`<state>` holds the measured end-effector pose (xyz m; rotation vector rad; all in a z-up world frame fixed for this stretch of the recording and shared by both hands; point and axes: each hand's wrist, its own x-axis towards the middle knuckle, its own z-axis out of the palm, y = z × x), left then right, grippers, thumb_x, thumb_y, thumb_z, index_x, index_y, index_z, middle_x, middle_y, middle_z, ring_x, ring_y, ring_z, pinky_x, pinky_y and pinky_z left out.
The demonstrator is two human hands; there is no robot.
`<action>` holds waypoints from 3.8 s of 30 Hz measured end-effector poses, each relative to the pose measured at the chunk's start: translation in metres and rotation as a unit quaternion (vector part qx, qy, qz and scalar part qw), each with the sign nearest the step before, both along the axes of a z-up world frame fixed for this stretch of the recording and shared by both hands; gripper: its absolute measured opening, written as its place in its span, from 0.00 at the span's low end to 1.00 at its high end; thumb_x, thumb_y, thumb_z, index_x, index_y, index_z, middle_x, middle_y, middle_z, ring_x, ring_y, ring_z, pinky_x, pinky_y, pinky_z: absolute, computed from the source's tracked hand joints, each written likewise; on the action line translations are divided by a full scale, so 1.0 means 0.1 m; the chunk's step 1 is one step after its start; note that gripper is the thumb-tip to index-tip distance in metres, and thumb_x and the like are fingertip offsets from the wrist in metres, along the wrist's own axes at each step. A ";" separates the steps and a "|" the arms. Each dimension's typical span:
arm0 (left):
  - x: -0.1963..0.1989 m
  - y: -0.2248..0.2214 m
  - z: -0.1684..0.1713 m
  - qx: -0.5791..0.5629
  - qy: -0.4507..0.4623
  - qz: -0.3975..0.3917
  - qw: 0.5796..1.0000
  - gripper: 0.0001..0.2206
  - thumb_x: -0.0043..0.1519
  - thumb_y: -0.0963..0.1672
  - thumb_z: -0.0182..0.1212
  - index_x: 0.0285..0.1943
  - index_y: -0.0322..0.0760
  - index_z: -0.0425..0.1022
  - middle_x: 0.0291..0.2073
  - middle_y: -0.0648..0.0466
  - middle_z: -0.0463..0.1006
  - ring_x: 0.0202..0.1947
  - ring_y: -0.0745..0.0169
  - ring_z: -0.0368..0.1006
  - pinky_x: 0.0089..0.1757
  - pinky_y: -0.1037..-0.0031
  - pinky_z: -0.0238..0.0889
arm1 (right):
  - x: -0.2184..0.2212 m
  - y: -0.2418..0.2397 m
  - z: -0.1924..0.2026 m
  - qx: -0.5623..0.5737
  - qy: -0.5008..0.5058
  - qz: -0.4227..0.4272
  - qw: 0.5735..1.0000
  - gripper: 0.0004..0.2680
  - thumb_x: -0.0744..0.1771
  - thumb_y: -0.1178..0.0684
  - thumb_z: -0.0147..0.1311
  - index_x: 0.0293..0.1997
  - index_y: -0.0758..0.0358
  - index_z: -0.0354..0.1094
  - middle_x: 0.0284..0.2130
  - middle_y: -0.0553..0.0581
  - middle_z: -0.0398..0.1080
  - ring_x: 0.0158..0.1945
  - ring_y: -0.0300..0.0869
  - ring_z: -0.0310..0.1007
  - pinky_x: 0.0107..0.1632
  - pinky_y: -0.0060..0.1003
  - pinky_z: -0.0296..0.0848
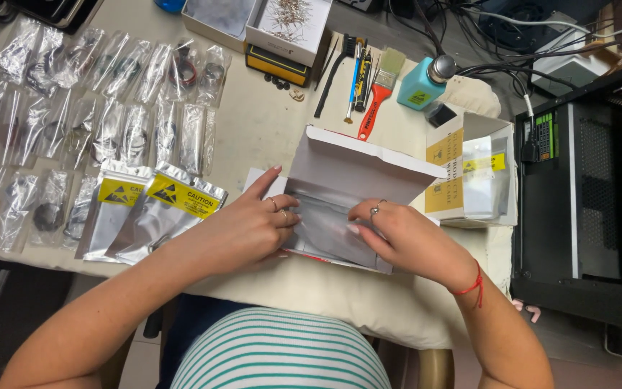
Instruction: Placing small electronic components and anti-static bags into a cardboard box for storage or shipping.
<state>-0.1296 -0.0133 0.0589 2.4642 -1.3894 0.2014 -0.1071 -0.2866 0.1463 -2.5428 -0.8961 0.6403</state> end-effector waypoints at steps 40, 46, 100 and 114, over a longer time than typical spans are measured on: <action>0.12 0.03 -0.11 -0.151 0.036 0.037 0.987 0.50 0.46 0.70 0.54 0.75 0.47 0.62 0.67 0.40 0.63 0.70 0.34 0.57 0.62 0.40 0.52 | 0.28 0.04 -0.41 0.182 -0.103 -0.114 0.971 0.09 0.61 0.62 0.67 0.40 0.63 0.70 0.43 0.60 0.79 0.51 0.52 0.79 0.57 0.43 0.75; 0.11 0.01 -0.15 -0.128 0.020 0.055 0.990 0.49 0.50 0.70 0.55 0.77 0.51 0.57 0.70 0.45 0.62 0.72 0.36 0.54 0.62 0.40 0.52 | 0.27 0.08 -0.36 0.146 -0.106 -0.116 0.977 0.10 0.61 0.62 0.67 0.43 0.64 0.71 0.44 0.60 0.78 0.53 0.53 0.77 0.56 0.42 0.76; 0.17 0.01 0.02 -0.130 0.155 0.042 0.978 0.35 0.51 0.67 0.53 0.50 0.40 0.79 0.35 0.49 0.83 0.40 0.44 0.80 0.44 0.56 0.71 | 0.71 2.81 -0.72 -0.086 -0.015 0.382 0.920 0.12 0.64 0.46 0.65 0.36 0.66 0.71 0.29 0.60 0.73 0.40 0.54 0.73 0.53 0.49 0.59; 0.15 0.04 -0.09 -0.190 0.047 0.015 0.981 0.44 0.52 0.61 0.66 0.74 0.40 0.61 0.67 0.53 0.70 0.60 0.35 0.70 0.51 0.54 0.70 | 0.62 0.95 0.56 0.295 -0.175 0.113 0.933 0.05 0.65 0.65 0.64 0.41 0.63 0.77 0.31 0.55 0.76 0.34 0.49 0.73 0.46 0.41 0.71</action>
